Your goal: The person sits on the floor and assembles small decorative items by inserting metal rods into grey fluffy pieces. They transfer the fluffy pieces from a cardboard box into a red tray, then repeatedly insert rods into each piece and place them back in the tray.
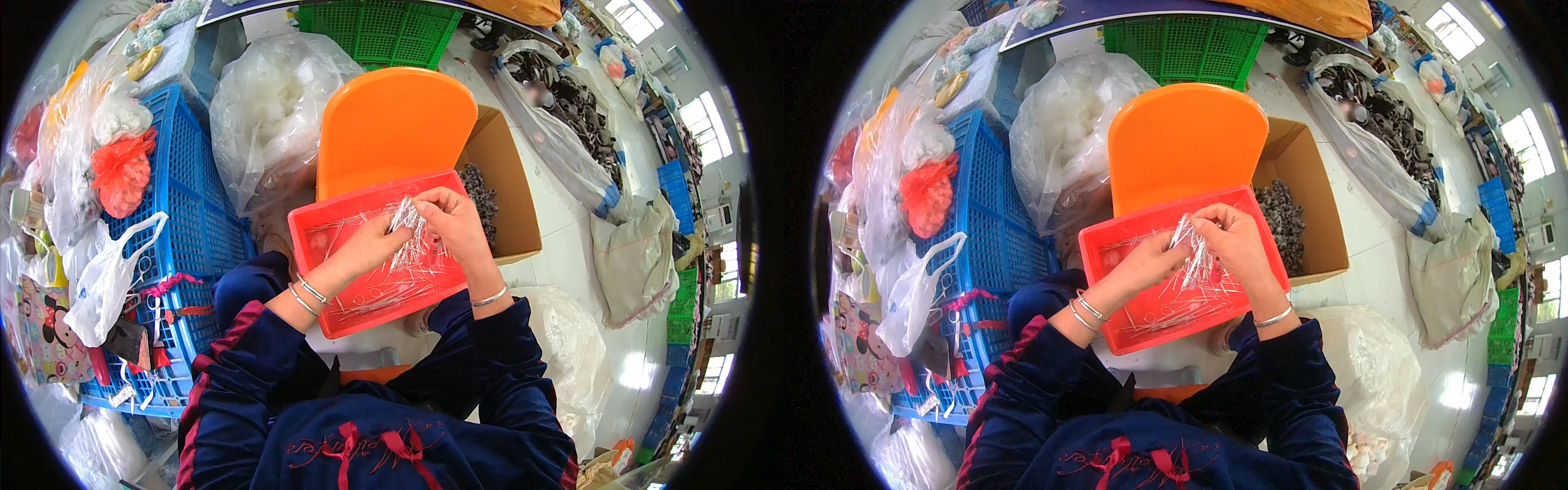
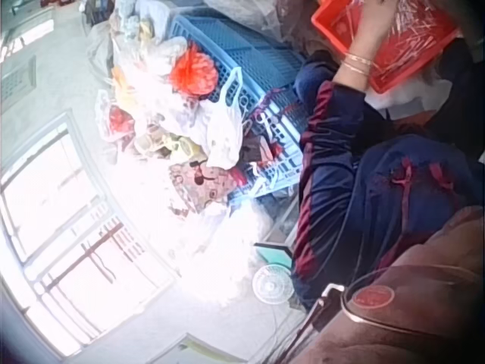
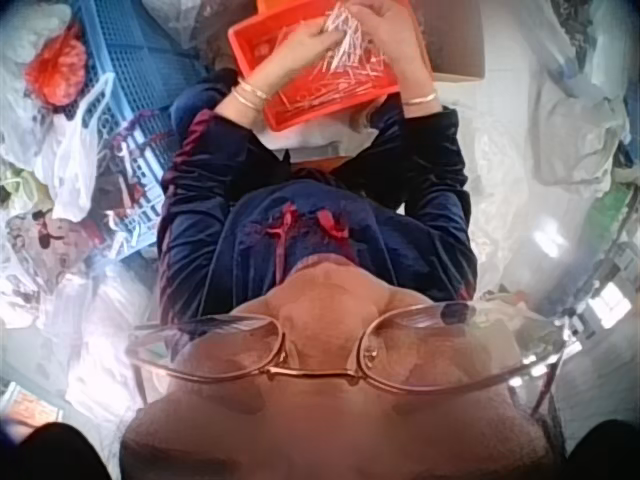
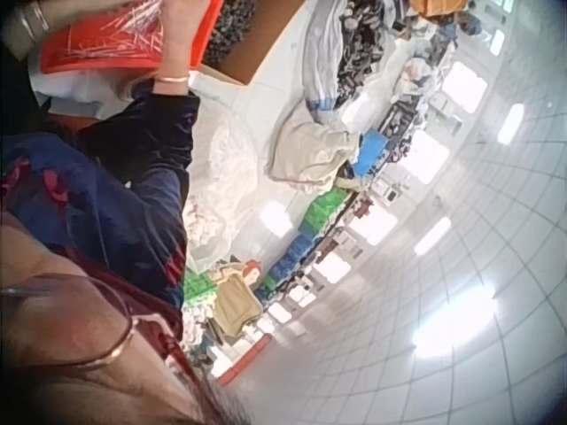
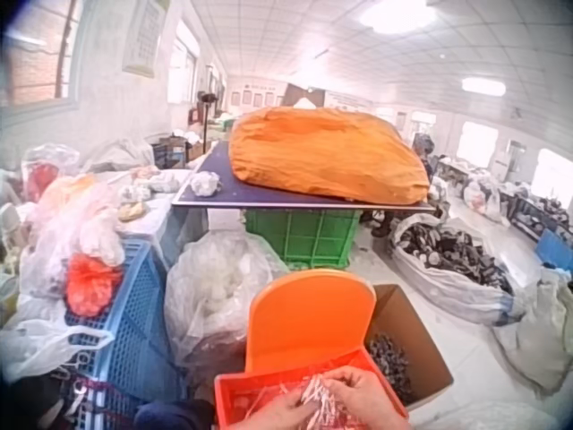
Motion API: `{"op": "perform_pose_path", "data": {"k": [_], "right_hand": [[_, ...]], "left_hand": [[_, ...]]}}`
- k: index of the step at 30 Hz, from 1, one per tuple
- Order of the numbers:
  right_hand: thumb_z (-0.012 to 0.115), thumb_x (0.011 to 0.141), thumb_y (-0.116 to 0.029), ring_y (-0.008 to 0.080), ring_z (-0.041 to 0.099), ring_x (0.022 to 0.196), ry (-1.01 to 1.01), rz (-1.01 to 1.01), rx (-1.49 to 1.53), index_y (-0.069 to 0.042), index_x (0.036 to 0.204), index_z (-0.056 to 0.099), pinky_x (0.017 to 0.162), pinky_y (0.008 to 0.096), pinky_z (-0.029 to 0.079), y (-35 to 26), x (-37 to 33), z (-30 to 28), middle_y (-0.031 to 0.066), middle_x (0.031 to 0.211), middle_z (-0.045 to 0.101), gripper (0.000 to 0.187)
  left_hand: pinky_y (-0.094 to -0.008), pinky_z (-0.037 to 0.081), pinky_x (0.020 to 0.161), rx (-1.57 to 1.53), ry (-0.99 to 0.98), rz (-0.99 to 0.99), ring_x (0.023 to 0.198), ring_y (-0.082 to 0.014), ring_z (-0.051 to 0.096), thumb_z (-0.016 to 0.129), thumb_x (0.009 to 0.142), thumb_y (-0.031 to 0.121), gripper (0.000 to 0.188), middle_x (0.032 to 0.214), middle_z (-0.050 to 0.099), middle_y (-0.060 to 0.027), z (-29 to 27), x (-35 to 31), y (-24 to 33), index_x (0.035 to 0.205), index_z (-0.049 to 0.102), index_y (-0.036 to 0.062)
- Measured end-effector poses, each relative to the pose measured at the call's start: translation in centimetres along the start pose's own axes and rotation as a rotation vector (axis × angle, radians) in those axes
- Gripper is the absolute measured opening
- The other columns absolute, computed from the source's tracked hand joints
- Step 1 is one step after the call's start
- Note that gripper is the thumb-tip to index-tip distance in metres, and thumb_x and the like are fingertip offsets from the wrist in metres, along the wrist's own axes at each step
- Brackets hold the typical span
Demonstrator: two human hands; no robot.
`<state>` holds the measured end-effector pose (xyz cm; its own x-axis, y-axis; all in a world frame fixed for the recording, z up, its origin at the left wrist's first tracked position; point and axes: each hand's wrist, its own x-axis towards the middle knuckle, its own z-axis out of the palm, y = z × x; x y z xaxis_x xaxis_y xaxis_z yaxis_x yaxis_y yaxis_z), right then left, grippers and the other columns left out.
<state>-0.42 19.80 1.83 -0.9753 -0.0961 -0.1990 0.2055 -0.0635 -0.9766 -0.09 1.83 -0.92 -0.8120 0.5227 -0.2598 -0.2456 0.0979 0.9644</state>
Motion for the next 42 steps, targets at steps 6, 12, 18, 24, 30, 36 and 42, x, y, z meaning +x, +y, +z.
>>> {"op": "perform_pose_path", "data": {"k": [6,12,18,24,30,36,42], "right_hand": [[0.065,0.09,-0.012,0.0004,0.042,0.049,0.069,0.015,-0.009,0.0,0.092,0.064,0.043,0.0184,0.032,0.2,0.2,0.0,-0.0047,0.065,0.054,0.012],[0.061,0.093,-0.016,0.0016,0.039,0.049,-0.02,0.045,0.205,0.001,0.098,0.065,0.044,0.0187,0.03,-0.4,-0.2,0.4,-0.0035,0.068,0.054,0.018],[0.049,0.1,-0.021,0.0053,0.041,0.049,-0.281,0.052,0.334,0.005,0.108,0.064,0.048,0.0201,0.04,-0.4,-0.3,-0.4,-0.0003,0.072,0.054,0.031],[0.052,0.099,-0.022,0.006,0.04,0.051,-0.243,0.049,0.307,0.004,0.104,0.065,0.048,0.0206,0.036,0.4,0.0,-0.4,-0.0005,0.07,0.053,0.029],[0.057,0.097,-0.018,0.0051,0.038,0.051,-0.228,0.018,0.407,0.002,0.091,0.066,0.048,0.0208,0.031,1.2,0.4,-0.5,-0.001,0.063,0.052,0.022],[0.057,0.096,-0.018,0.0046,0.039,0.051,-0.141,-0.048,0.245,-0.002,0.08,0.064,0.047,0.0194,0.031,0.7,0.7,-0.4,-0.0021,0.06,0.051,0.024],[0.057,0.097,-0.022,0.0022,0.041,0.053,-0.049,-0.098,-0.028,-0.005,0.069,0.057,0.047,0.0196,0.032,1.3,0.7,-0.1,-0.0039,0.061,0.052,0.032]], "left_hand": [[-0.0195,0.027,0.042,-0.313,0.021,0.056,0.048,-0.0021,0.035,0.049,0.1,0.031,0.026,0.066,0.05,0.0036,-0.6,0.4,-0.4,0.091,0.056,0.0085],[-0.0191,0.025,0.042,-0.347,0.027,0.137,0.048,-0.0021,0.033,0.049,0.101,0.029,0.025,0.062,0.044,0.0056,-0.3,0.4,0.0,0.087,0.055,0.0091],[-0.0191,0.025,0.043,-0.424,-0.038,0.083,0.05,-0.0026,0.033,0.049,0.101,0.029,0.025,0.062,0.042,0.0063,-0.6,-0.1,0.7,0.086,0.055,0.0106],[-0.019,0.025,0.043,-0.493,-0.102,0.07,0.05,-0.0033,0.034,0.048,0.102,0.032,0.027,0.064,0.044,0.0056,-0.4,-0.2,0.4,0.088,0.055,0.0102],[-0.019,0.03,0.043,-0.417,-0.141,0.075,0.049,-0.0055,0.042,0.044,0.103,0.034,0.03,0.065,0.053,0.0017,-0.1,-0.7,1.0,0.091,0.056,0.0095],[-0.0203,0.037,0.049,-0.328,-0.196,0.092,0.053,-0.008,0.05,0.039,0.104,0.036,0.036,0.065,0.056,-0.0006,-0.3,-0.5,0.5,0.095,0.057,0.0064],[-0.0222,0.041,0.052,-0.231,-0.17,0.142,0.056,-0.0092,0.052,0.037,0.104,0.033,0.036,0.06,0.05,-0.0005,0.1,-0.3,-0.2,0.096,0.055,0.0038]]}}
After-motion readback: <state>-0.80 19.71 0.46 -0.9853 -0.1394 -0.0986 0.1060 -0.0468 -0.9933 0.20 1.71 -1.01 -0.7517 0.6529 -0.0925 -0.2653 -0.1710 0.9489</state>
